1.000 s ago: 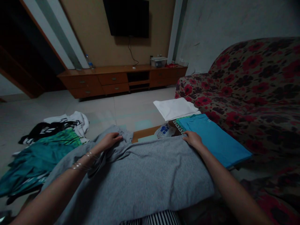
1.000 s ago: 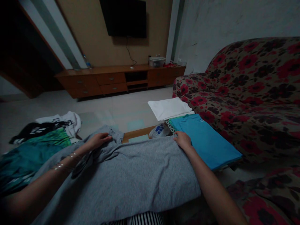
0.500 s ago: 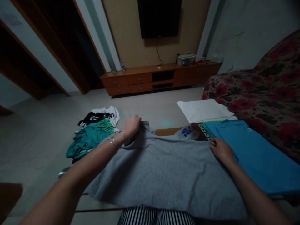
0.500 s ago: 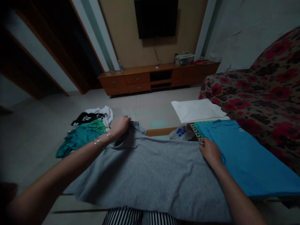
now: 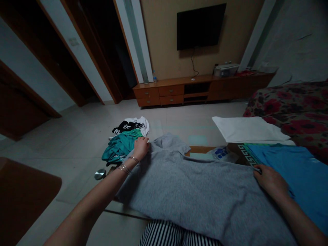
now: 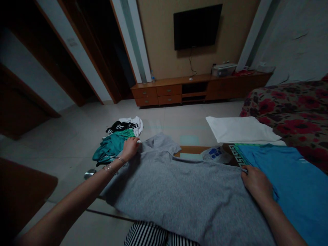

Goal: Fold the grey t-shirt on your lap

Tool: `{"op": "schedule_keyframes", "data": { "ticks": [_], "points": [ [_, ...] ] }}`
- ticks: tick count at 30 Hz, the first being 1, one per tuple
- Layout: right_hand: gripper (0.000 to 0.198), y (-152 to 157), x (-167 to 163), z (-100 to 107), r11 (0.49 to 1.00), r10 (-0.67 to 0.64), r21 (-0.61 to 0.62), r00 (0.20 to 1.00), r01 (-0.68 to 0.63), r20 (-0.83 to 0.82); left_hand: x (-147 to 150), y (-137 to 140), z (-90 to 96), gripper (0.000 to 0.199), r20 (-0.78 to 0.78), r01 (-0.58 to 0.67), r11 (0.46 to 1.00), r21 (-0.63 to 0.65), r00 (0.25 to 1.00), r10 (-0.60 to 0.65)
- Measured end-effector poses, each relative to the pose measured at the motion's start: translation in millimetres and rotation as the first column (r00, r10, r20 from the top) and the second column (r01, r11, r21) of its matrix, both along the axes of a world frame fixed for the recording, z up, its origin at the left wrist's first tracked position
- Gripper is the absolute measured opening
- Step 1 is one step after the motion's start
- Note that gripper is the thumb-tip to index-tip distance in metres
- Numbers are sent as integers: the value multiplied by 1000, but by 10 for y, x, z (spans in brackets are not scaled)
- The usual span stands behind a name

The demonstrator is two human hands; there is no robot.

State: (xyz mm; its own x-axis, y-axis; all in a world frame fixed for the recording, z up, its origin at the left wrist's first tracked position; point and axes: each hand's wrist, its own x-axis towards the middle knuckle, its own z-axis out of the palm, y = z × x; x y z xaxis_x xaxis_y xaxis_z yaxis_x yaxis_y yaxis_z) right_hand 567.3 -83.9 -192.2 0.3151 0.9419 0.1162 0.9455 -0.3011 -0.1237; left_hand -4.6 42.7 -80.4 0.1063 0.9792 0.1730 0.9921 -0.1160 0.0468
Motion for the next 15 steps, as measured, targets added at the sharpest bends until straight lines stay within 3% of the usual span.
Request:
{"op": "schedule_keyframes", "data": {
  "ticks": [4,11,15],
  "points": [
    [41,-6,-24,-12,1000,-5,12,1000,4,21,-245,117,-8,29,0,-18,996,-93,1000,18],
    [41,-27,-48,-6,999,2,39,1000,-3,20,6,313,-109,21,-33,-35,994,-102,999,31],
    [42,-42,-79,14,999,-12,48,1000,11,23,123,98,-58,26,-94,27,1000,-3,995,-27]
  ]
}}
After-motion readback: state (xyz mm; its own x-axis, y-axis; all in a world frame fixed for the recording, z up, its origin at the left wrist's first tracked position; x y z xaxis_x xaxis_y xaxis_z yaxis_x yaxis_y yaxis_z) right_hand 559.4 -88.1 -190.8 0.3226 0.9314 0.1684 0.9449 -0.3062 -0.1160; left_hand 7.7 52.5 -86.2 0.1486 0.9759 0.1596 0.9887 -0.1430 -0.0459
